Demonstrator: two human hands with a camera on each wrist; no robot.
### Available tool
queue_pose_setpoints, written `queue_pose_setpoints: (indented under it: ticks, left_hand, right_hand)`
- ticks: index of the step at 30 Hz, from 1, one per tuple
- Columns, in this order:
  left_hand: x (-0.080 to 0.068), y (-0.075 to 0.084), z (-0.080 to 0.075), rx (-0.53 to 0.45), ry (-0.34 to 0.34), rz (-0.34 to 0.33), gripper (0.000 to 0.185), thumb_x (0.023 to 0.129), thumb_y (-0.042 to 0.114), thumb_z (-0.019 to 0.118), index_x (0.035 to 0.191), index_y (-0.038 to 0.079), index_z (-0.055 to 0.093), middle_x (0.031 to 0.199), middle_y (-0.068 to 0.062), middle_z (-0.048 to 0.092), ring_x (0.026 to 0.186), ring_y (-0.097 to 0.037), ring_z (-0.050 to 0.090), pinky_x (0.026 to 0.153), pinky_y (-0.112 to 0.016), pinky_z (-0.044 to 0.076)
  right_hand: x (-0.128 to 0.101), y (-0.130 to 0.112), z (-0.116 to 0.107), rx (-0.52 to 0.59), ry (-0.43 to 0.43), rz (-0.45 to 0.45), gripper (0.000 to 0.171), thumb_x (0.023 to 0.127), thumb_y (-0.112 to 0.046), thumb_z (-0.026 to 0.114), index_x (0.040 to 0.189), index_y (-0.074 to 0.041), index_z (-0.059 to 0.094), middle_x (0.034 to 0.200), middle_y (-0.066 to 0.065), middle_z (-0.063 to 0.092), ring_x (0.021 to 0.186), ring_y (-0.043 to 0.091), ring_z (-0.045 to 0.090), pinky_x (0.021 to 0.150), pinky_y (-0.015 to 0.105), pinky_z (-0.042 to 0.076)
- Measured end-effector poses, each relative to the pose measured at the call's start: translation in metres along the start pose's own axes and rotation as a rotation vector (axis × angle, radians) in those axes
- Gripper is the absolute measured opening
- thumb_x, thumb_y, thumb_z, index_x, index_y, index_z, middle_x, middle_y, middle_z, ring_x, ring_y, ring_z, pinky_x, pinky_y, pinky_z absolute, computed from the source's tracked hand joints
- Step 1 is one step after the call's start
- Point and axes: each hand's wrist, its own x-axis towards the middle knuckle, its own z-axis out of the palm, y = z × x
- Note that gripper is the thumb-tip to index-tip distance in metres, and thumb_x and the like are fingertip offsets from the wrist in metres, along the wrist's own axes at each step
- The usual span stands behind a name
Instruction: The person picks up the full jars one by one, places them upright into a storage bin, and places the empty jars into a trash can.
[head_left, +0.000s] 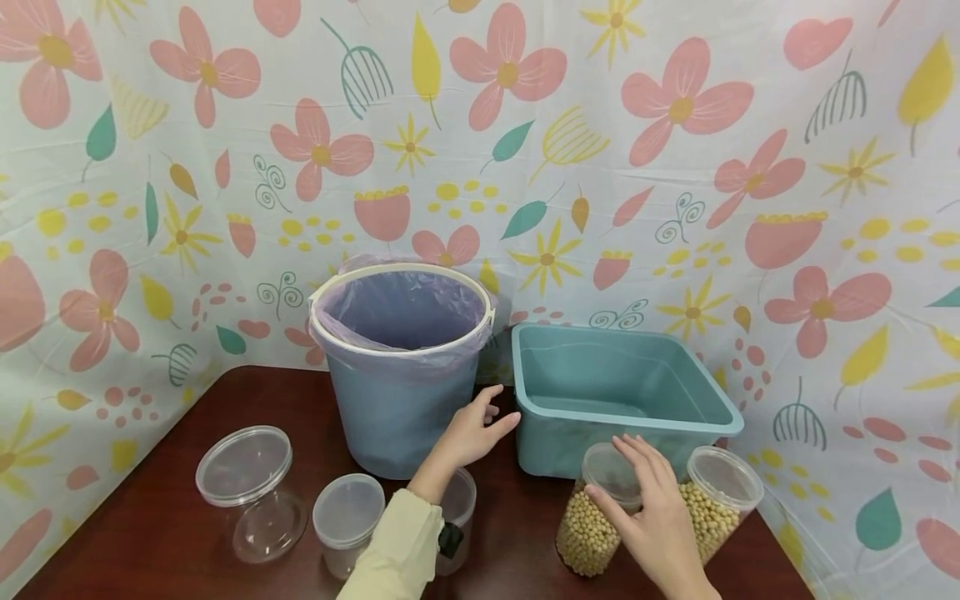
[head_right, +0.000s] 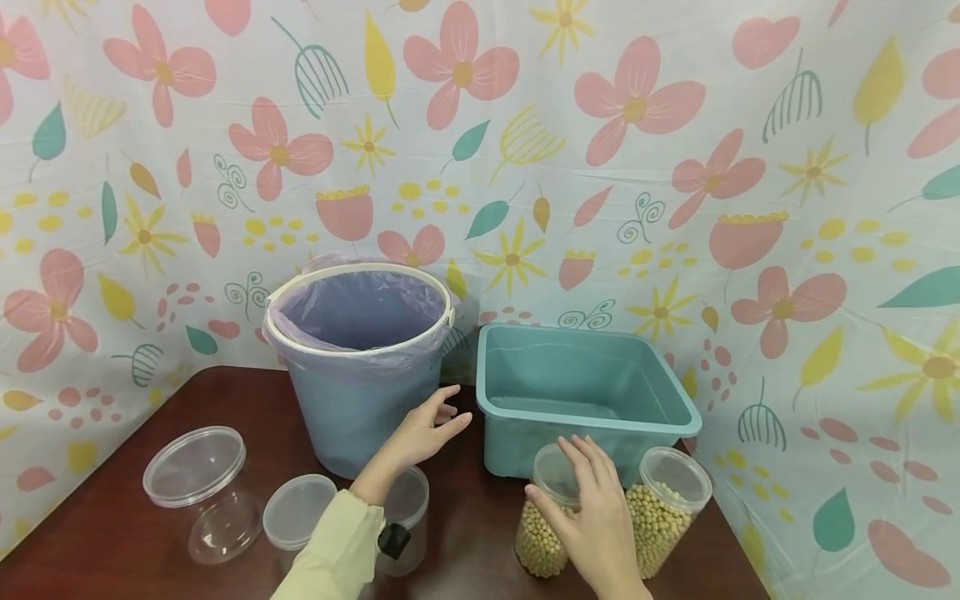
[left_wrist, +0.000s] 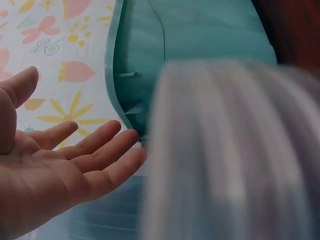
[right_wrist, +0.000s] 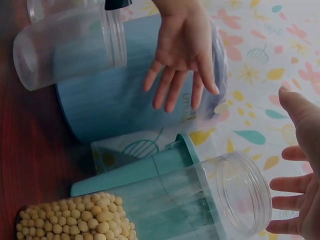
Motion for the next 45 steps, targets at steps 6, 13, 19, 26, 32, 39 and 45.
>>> queue_pose_setpoints:
  ticks: [6, 13, 19, 26, 32, 39, 45]
  left_hand:
    - [0.011, 0.002, 0.0, -0.139, -0.004, -0.099, 0.061, 0.09, 0.038, 0.052, 0.139, 0.01, 0.03, 0.116, -0.014, 0.052, 0.106, -0.029, 0.05, 0.085, -0.045, 0.04]
    - [0.021, 0.007, 0.001, -0.2, 0.014, -0.14, 0.062, 0.089, 0.034, 0.054, 0.139, 0.007, 0.03, 0.115, -0.015, 0.052, 0.105, -0.029, 0.05, 0.086, -0.045, 0.04]
    - [0.028, 0.004, 0.006, -0.203, 0.01, -0.182, 0.062, 0.088, 0.035, 0.055, 0.138, 0.006, 0.031, 0.115, -0.016, 0.049, 0.102, -0.028, 0.05, 0.083, -0.044, 0.041]
    - [0.038, 0.001, 0.011, -0.309, -0.026, -0.249, 0.06, 0.089, 0.034, 0.054, 0.138, 0.008, 0.03, 0.11, -0.014, 0.054, 0.097, -0.03, 0.055, 0.078, -0.045, 0.043]
    - [0.045, -0.004, 0.015, -0.41, -0.036, -0.27, 0.059, 0.09, 0.031, 0.054, 0.139, 0.01, 0.03, 0.108, -0.016, 0.059, 0.102, -0.032, 0.054, 0.075, -0.042, 0.044]
    - [0.052, -0.008, 0.019, -0.452, -0.034, -0.28, 0.058, 0.089, 0.026, 0.056, 0.14, 0.017, 0.03, 0.101, -0.016, 0.061, 0.096, -0.03, 0.058, 0.071, -0.039, 0.047]
    - [0.058, -0.012, 0.023, -0.503, -0.023, -0.292, 0.055, 0.088, 0.024, 0.058, 0.138, 0.02, 0.035, 0.093, -0.014, 0.06, 0.09, -0.031, 0.059, 0.07, -0.038, 0.047]
  right_hand:
    - [0.001, 0.001, -0.001, 0.004, 0.001, -0.012, 0.06, 0.067, -0.015, 0.078, 0.121, -0.005, 0.053, 0.123, 0.013, 0.048, 0.117, 0.033, 0.038, 0.084, 0.049, 0.033]
    - [-0.001, 0.001, -0.001, -0.002, -0.004, 0.0, 0.059, 0.068, -0.015, 0.078, 0.121, -0.005, 0.053, 0.123, 0.013, 0.048, 0.117, 0.031, 0.039, 0.084, 0.048, 0.033]
    - [-0.002, 0.001, -0.001, -0.01, -0.01, 0.013, 0.058, 0.069, -0.015, 0.077, 0.121, -0.005, 0.053, 0.123, 0.013, 0.048, 0.116, 0.031, 0.039, 0.083, 0.048, 0.034]
    - [-0.004, 0.001, -0.002, -0.016, -0.009, 0.026, 0.057, 0.07, -0.015, 0.077, 0.121, -0.006, 0.053, 0.124, 0.011, 0.048, 0.116, 0.028, 0.04, 0.089, 0.036, 0.033]
    - [-0.004, 0.004, -0.003, 0.0, -0.003, 0.013, 0.057, 0.069, -0.012, 0.077, 0.121, -0.005, 0.053, 0.123, 0.011, 0.048, 0.116, 0.027, 0.04, 0.091, 0.014, 0.025]
    - [-0.005, 0.005, -0.003, 0.011, -0.009, 0.013, 0.057, 0.07, -0.011, 0.076, 0.121, -0.005, 0.053, 0.123, 0.009, 0.048, 0.116, 0.026, 0.04, 0.091, 0.014, 0.025]
    - [-0.006, 0.005, -0.005, 0.025, -0.004, 0.018, 0.056, 0.07, -0.007, 0.075, 0.121, -0.004, 0.053, 0.122, 0.01, 0.049, 0.115, 0.024, 0.04, 0.09, 0.006, 0.02]
